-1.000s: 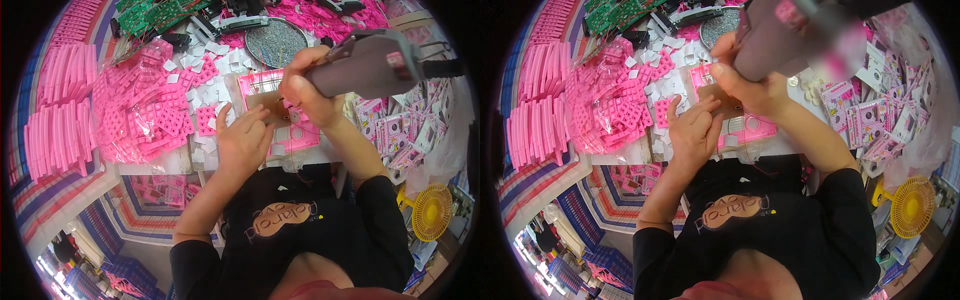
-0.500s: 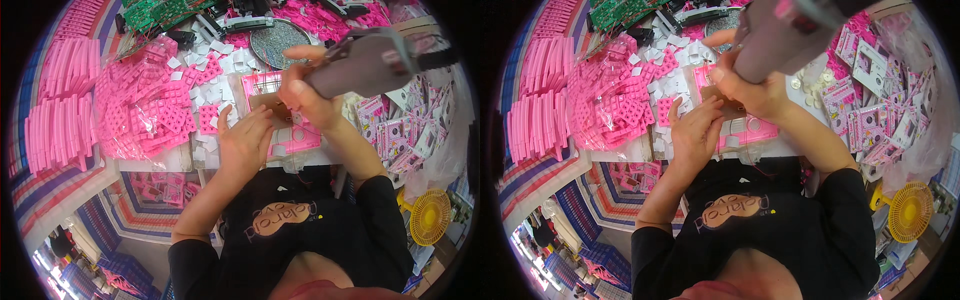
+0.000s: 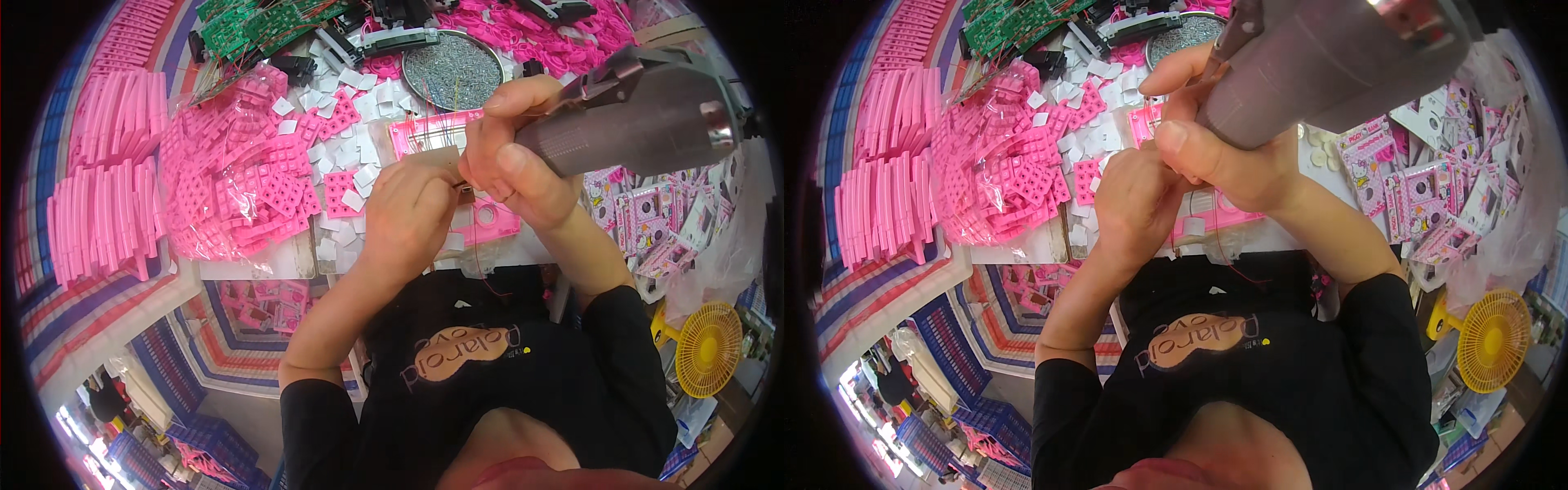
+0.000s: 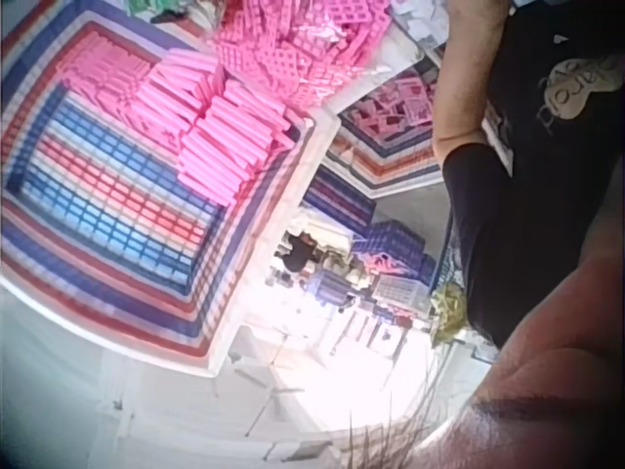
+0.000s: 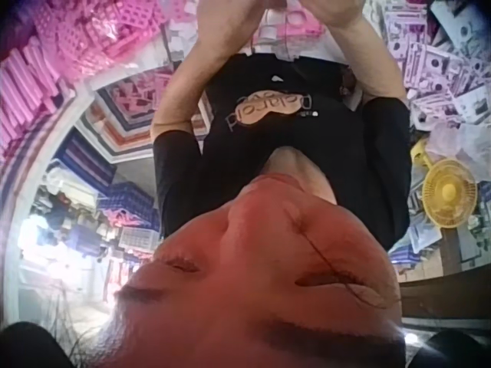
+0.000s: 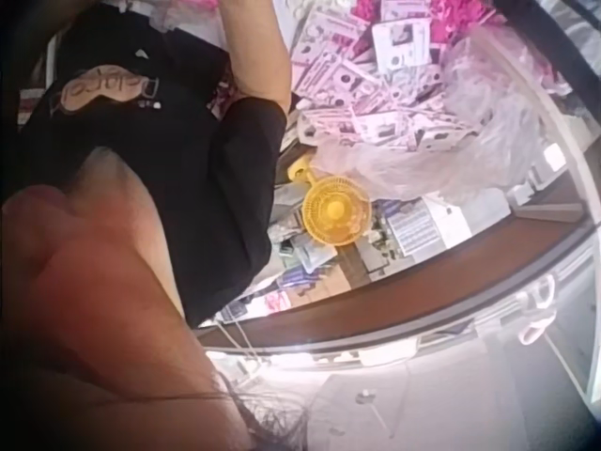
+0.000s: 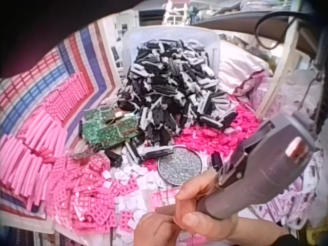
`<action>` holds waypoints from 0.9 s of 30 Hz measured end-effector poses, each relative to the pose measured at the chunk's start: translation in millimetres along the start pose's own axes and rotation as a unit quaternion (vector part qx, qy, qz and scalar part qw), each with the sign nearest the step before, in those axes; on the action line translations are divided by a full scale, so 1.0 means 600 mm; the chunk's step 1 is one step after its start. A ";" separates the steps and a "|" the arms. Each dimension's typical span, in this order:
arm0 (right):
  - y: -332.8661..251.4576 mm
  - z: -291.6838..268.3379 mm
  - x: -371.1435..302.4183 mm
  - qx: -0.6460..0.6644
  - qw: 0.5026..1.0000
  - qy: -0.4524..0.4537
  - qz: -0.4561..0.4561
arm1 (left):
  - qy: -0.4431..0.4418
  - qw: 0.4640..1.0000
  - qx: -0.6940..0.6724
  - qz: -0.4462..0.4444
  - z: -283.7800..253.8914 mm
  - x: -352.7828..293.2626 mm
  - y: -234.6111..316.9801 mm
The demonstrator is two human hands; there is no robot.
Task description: The recorder is assembling electronic toy components, including wiring and circuit boards into a plastic toy casing using an electric screwdriver.
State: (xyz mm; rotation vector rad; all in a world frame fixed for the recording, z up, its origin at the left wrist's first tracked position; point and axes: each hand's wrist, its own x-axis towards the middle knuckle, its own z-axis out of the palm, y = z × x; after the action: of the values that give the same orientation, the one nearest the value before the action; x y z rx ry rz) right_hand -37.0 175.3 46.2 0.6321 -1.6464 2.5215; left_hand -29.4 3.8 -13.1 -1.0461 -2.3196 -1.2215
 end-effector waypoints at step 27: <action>0.057 -0.027 0.003 -0.193 0.980 0.050 -0.029 | -0.082 0.987 0.111 -0.086 -0.001 -0.045 0.000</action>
State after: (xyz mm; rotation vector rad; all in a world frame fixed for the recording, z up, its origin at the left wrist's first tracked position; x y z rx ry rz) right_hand -52.9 174.9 11.7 0.4932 -1.9684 2.0688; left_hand -11.2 -9.1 -28.3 -0.9160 -2.6482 -0.9360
